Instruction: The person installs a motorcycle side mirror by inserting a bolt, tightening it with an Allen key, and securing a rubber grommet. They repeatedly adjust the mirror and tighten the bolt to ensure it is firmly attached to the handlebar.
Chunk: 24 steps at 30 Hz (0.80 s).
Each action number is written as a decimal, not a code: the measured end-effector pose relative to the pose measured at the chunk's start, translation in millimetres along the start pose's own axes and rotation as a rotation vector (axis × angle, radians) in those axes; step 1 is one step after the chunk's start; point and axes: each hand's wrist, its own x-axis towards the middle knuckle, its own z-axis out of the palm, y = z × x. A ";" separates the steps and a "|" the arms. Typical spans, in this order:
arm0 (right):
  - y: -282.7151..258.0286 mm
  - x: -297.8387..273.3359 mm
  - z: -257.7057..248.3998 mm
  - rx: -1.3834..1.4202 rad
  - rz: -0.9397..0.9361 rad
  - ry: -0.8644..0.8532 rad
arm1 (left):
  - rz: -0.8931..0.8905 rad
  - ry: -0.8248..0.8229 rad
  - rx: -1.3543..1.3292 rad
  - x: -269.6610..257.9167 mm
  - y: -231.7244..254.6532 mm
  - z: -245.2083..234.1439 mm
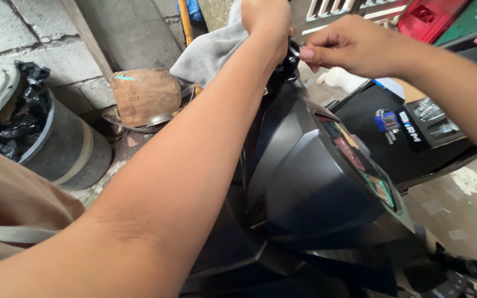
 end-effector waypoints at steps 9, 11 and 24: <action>22.7 -11.1 28.9 0.033 0.001 0.239 | -0.018 0.030 0.039 -4.4 0.8 -3.0; 24.7 -12.0 31.6 0.077 -0.027 0.262 | -0.019 0.024 0.045 -3.0 -2.0 -0.8; 45.9 -6.0 53.2 0.603 -0.023 0.252 | -0.048 0.024 0.081 3.1 -7.0 -2.4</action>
